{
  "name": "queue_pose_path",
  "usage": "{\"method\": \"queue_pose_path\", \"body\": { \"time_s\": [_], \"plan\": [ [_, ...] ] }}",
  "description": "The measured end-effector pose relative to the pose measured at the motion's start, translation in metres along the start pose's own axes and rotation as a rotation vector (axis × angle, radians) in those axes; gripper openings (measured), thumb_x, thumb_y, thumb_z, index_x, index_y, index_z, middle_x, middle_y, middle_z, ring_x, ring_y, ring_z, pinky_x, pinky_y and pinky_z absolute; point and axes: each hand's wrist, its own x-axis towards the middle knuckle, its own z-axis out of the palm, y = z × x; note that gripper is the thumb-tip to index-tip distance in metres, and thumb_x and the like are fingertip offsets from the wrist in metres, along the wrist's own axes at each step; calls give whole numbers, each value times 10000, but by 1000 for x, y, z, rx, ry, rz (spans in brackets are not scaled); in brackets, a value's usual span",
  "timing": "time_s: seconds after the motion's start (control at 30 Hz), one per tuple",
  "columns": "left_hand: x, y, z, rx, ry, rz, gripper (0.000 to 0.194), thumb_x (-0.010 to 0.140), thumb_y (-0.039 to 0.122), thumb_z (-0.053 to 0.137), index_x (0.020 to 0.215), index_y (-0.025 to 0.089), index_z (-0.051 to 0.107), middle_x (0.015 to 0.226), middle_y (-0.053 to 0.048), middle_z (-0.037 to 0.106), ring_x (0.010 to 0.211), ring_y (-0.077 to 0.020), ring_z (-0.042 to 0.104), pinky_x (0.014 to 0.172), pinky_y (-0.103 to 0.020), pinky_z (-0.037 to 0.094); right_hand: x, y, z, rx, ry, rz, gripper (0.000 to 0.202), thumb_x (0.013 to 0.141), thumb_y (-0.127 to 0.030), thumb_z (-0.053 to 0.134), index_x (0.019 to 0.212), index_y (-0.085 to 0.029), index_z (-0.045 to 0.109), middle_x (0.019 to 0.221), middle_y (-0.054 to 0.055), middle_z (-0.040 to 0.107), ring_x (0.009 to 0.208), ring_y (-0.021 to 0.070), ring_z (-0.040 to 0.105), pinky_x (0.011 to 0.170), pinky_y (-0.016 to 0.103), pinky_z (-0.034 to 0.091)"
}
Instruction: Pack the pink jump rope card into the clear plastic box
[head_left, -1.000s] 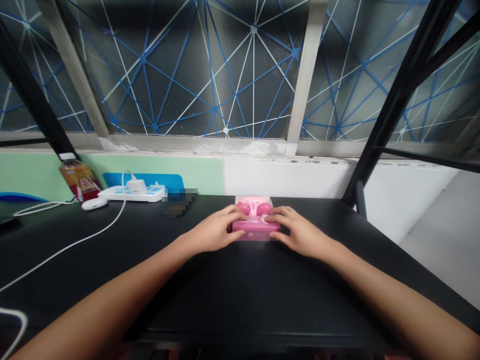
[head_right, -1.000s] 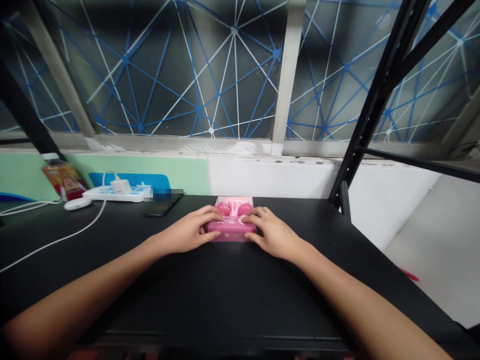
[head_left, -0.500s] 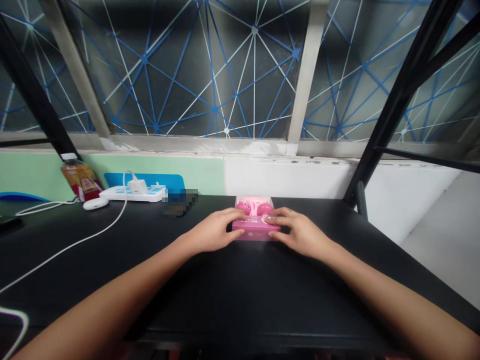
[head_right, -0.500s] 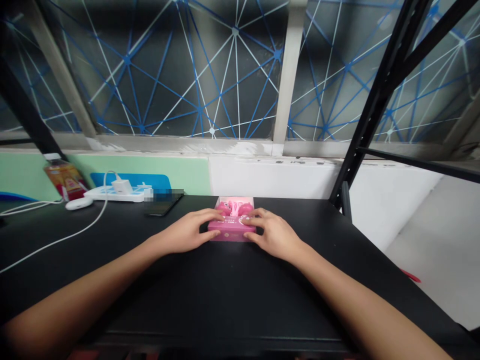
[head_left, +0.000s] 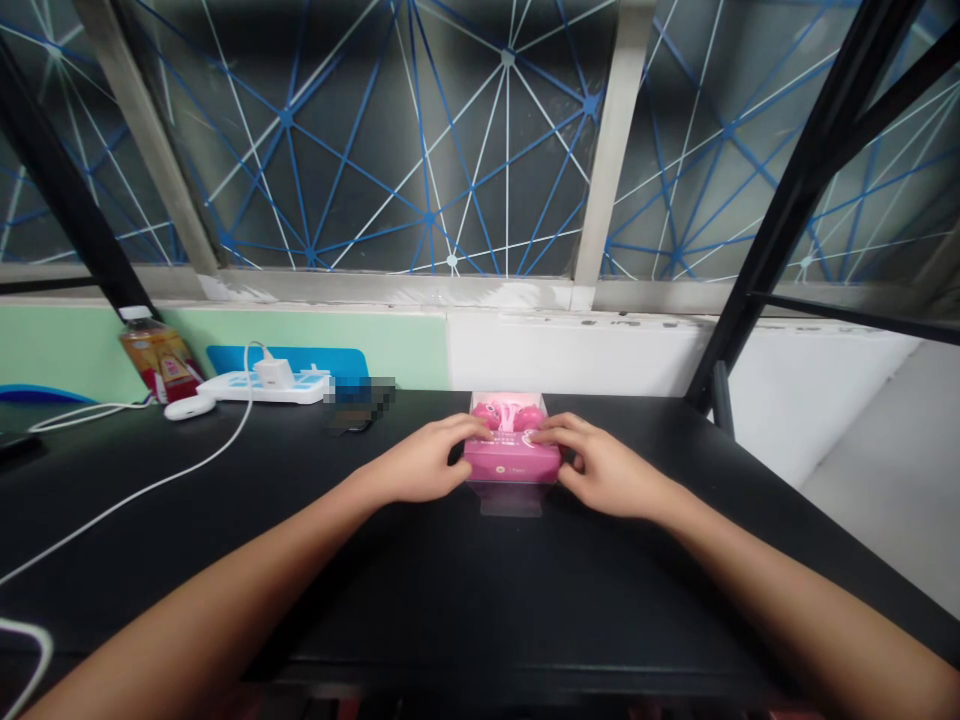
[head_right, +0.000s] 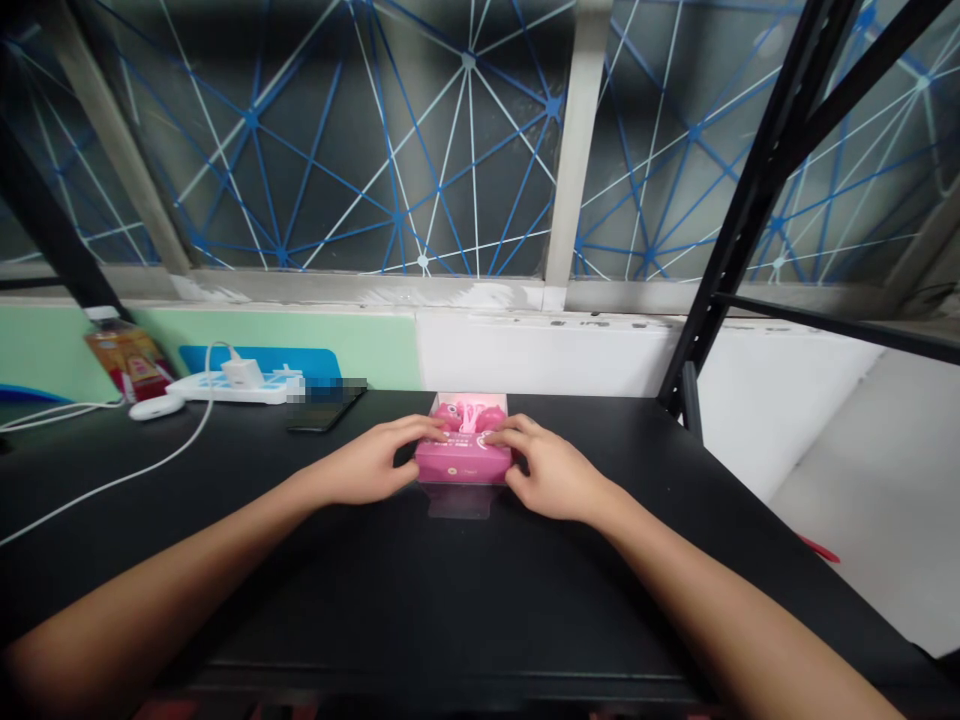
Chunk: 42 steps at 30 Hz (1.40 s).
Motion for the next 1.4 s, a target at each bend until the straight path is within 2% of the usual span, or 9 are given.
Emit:
{"method": "queue_pose_path", "body": {
  "time_s": [0.3,0.47,0.7,0.9,1.2,1.4],
  "plan": [
    [3,-2,1,4,-1,-19,385,860,147,481,1217,226,602,1352,-45,577,1275,-212,507,1102,-385,381,-2,1,-4,2,-39,-25,476,844,-139,533,1292,-292,581,1335,55,529,1120,217,591,961,400,497],
    [2,-3,1,10,3,-25,361,884,180,482,1220,238,601,1349,-38,580,1273,-216,509,1097,-388,384,-2,0,-10,51,-107,-31,495,866,-127,511,1335,-282,542,1375,74,487,1101,215,594,931,394,516],
    [2,-2,1,6,-18,-62,305,976,314,434,1219,248,606,1363,-28,571,1281,-200,499,1095,-361,378,-3,6,-18,101,-208,-33,476,908,-179,515,1370,-291,506,1412,78,440,1063,194,604,915,360,518],
    [3,1,-3,-22,-34,-101,396,1031,396,297,1239,254,602,1366,-15,572,1288,-190,488,1126,-369,337,-2,9,-22,109,-239,-34,462,908,-280,572,1366,-301,512,1420,75,437,1266,243,478,954,370,493],
    [4,1,-5,-68,-60,-122,429,1041,374,242,1196,251,622,1367,-8,563,1284,-176,485,1130,-365,330,-4,6,-22,149,-272,18,573,857,-340,637,1401,-318,460,1454,66,386,1255,246,479,857,330,529],
    [4,3,-4,-66,-62,-126,431,1040,365,240,1184,249,629,1365,-4,567,1281,-170,490,1131,-349,327,-3,6,-21,96,-272,48,760,751,-513,738,1411,-287,436,1479,77,360,1227,269,503,938,362,490]
  ]
}}
